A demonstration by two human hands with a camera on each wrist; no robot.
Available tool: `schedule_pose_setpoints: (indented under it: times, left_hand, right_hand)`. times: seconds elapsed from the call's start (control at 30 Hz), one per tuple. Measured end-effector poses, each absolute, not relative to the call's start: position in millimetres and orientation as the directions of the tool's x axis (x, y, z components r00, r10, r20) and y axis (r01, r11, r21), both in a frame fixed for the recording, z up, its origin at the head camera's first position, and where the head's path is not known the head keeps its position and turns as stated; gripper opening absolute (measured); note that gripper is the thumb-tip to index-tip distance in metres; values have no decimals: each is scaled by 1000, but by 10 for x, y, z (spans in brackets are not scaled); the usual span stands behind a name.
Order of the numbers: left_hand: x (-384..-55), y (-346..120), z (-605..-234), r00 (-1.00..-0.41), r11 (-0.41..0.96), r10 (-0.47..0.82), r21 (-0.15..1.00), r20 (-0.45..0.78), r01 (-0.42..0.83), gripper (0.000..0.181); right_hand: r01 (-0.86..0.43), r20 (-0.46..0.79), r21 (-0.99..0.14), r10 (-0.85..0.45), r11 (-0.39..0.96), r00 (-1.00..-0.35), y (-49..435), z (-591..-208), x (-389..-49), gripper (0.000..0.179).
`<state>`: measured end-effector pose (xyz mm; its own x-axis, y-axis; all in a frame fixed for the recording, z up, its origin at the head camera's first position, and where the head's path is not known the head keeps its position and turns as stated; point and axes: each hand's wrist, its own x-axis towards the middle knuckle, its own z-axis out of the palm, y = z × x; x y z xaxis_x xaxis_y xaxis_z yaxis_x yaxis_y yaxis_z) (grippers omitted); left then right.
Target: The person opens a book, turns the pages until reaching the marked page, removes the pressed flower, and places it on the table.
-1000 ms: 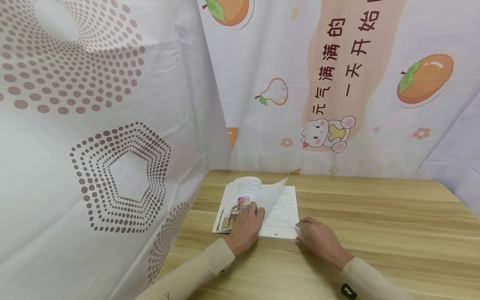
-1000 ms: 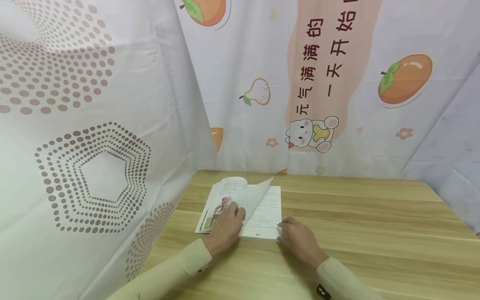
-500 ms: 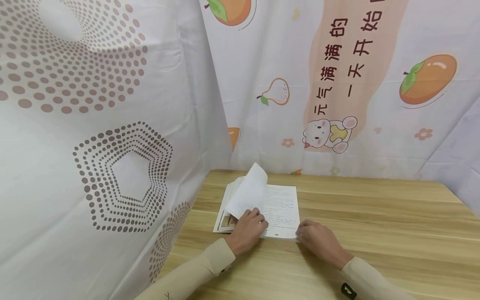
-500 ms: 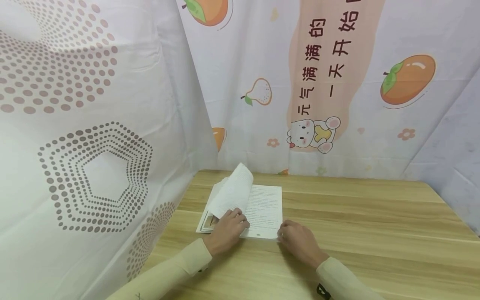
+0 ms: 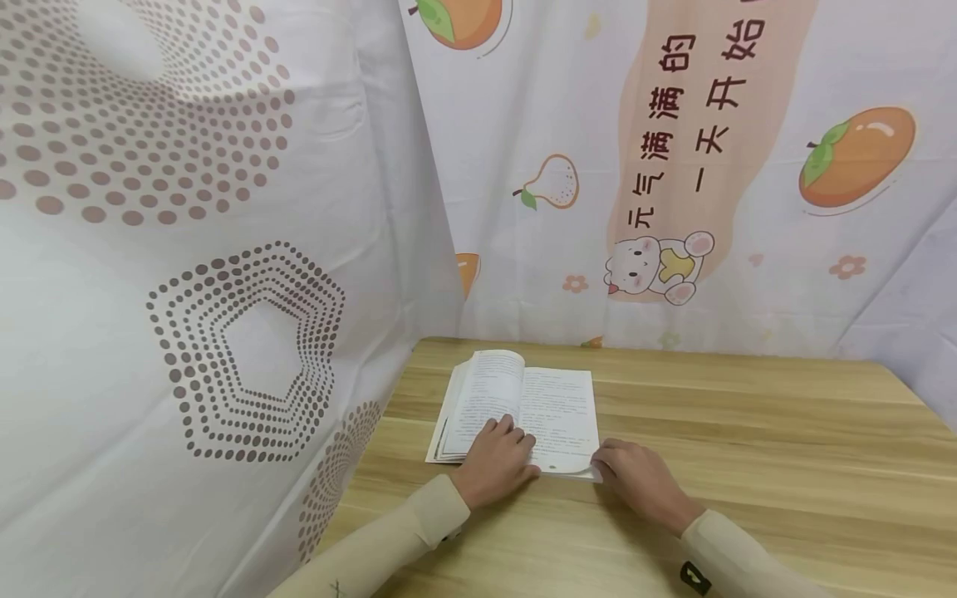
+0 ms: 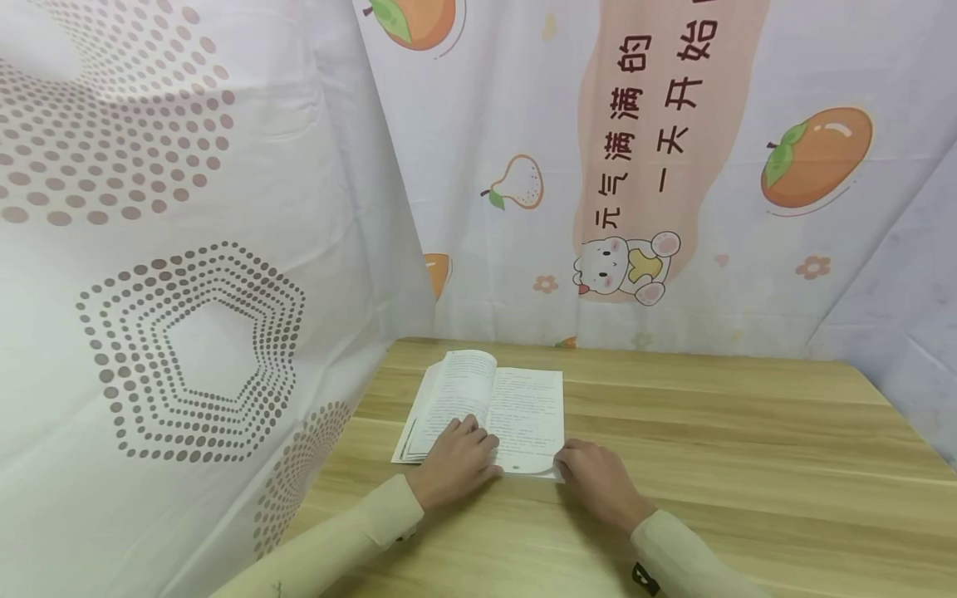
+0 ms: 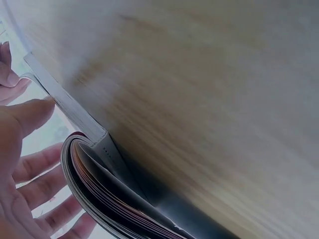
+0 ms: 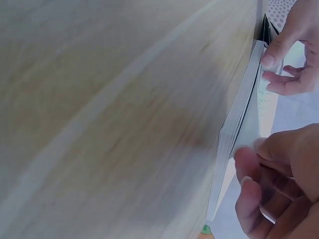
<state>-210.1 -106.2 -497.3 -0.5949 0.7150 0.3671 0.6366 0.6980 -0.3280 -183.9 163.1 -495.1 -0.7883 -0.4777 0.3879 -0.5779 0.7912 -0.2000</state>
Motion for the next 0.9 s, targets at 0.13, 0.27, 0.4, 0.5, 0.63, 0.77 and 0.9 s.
schedule_pose_setpoints:
  times: [0.13,0.27,0.4,0.5,0.63,0.77,0.9]
  left_hand:
    - [-2127,-1045,-4961,-583,688,725,-344,367,639,44]
    - [-2144,-1035,-4958,-585,685,728,-332,359,649,45]
    - [-2154,-1024,-4963,-600,691,722,-315,344,650,42]
    - [-2164,-1019,-4964,-617,698,715,-301,329,649,40]
    - [-2172,-1013,-4941,-631,703,711,-289,311,650,39]
    - [-2173,-1006,-4902,-630,702,712,-299,311,646,36]
    - [-2160,-1003,-4896,-637,706,708,-292,306,645,34]
  right_hand:
    - [-590,406,-188,-485,786,-775,1636,-4972,-1860,11]
    - [-590,411,-184,-483,786,-773,1646,-4982,-1869,10]
    - [-582,401,-199,-476,789,-783,1659,-4980,-1869,8]
    - [-574,394,-211,-468,791,-791,1661,-4973,-1866,7]
    - [-574,396,-216,-467,790,-791,1661,-4974,-1872,8]
    - [-579,404,-226,-465,783,-788,1664,-4966,-1881,10]
    - [-572,406,-250,-452,781,-794,1674,-4960,-1873,12]
